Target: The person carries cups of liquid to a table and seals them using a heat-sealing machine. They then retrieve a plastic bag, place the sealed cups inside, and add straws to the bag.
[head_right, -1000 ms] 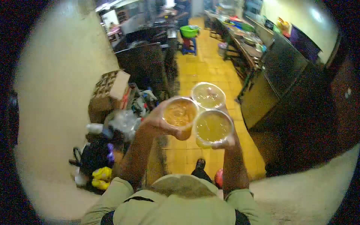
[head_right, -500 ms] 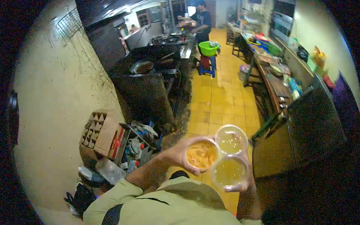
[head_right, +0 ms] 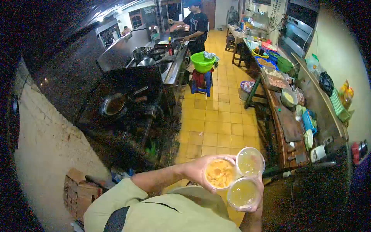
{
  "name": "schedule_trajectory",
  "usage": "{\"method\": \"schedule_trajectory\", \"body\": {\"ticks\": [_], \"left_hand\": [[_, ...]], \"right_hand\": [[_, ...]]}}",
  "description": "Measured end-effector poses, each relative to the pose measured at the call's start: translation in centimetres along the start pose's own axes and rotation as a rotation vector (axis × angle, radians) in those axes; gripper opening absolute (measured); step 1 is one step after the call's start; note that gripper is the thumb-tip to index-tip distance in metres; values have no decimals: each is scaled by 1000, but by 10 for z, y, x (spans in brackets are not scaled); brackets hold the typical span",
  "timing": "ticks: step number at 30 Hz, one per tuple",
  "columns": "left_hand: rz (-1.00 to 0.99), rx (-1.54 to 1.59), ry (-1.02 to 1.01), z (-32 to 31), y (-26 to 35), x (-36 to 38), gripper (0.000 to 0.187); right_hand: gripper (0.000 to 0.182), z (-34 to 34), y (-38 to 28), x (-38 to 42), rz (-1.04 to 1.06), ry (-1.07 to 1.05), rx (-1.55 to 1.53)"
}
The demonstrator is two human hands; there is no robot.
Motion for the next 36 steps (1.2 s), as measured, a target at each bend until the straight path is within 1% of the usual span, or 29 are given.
{"method": "schedule_trajectory", "body": {"ticks": [2, 3, 4, 6, 7, 8, 10, 11, 14, 15, 18, 19, 22, 24, 26, 27, 28, 30, 31, 32, 34, 35, 36], "left_hand": [[-46, 35, -55, 43, 0, -44, 93], [-3, -31, -91, 66, -5, -65, 86], [2, -31, -90, 87, -9, -86, 86], [-39, -97, -98, 134, -10, -132, 87], [11, -43, -101, 155, -17, -154, 90], [10, -52, -93, 177, -19, -176, 90], [50, 66, -64, 224, -30, -221, 92], [-19, 13, -74, 245, -28, -244, 93], [-2, 10, -12, 311, -28, -309, 98], [-55, -68, 16, 337, -24, -330, 104], [-41, -90, 79, 408, -15, -384, 108], [-15, 0, 83, 427, -15, -402, 107], [-86, -32, 98, 506, -15, -455, 108], [-88, 2, 75, 554, -13, -491, 108], [-73, 141, 59, 606, -24, -525, 106], [-252, -324, 51, 642, -11, -541, 101], [-259, -316, 35, 671, -10, -560, 101], [26, 158, 47, 712, -25, -595, 94], [-104, -155, 9, 742, -17, -616, 92], [-105, -131, -34, 760, -11, -635, 92], [68, -77, 42, 813, -9, -667, 92], [86, -61, 7, 833, -7, -683, 92], [130, -16, 26, 857, -9, -698, 91]], "right_hand": [[55, 9, 8, -57, -14, 28, -5], [54, 11, 12, -81, -20, 42, -15], [54, 20, 21, -108, -19, 55, -2], [55, 32, 39, -167, -8, 65, 7], [55, 40, 51, -198, -4, 68, 9], [56, 47, 63, -229, -2, 64, 9], [56, 62, 87, -294, -1, 45, 9], [57, 71, 96, -328, 2, 29, 13], [58, 92, 110, -432, 14, -19, 21], [58, 95, 112, -467, 24, -40, 26], [59, 99, 119, -569, 48, -97, 44], [60, 99, 122, -601, 53, -115, 52], [61, 100, 137, -693, 75, -145, 69], [61, 99, 153, -753, 84, -155, 79], [62, 97, 177, -810, 88, -155, 91], [63, 95, 183, -839, 88, -150, 97], [63, 94, 190, -869, 93, -142, 106], [64, 95, 202, -920, 92, -126, 129], [64, 95, 202, -948, 98, -122, 142], [64, 94, 202, -976, 109, -123, 152], [65, 95, 202, -1033, 133, -123, 166], [66, 95, 205, -1062, 142, -124, 166], [66, 94, 209, -1090, 156, -130, 167]]}}
Point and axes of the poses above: each hand's wrist, its own x-axis away from the middle knuckle, its own z-axis out of the back of the hand, y = z × x, the point moved 9 cm from there along -x, towards the middle knuckle, and after that the axes turned 2 degrees about -x, right-handed, at the moved point
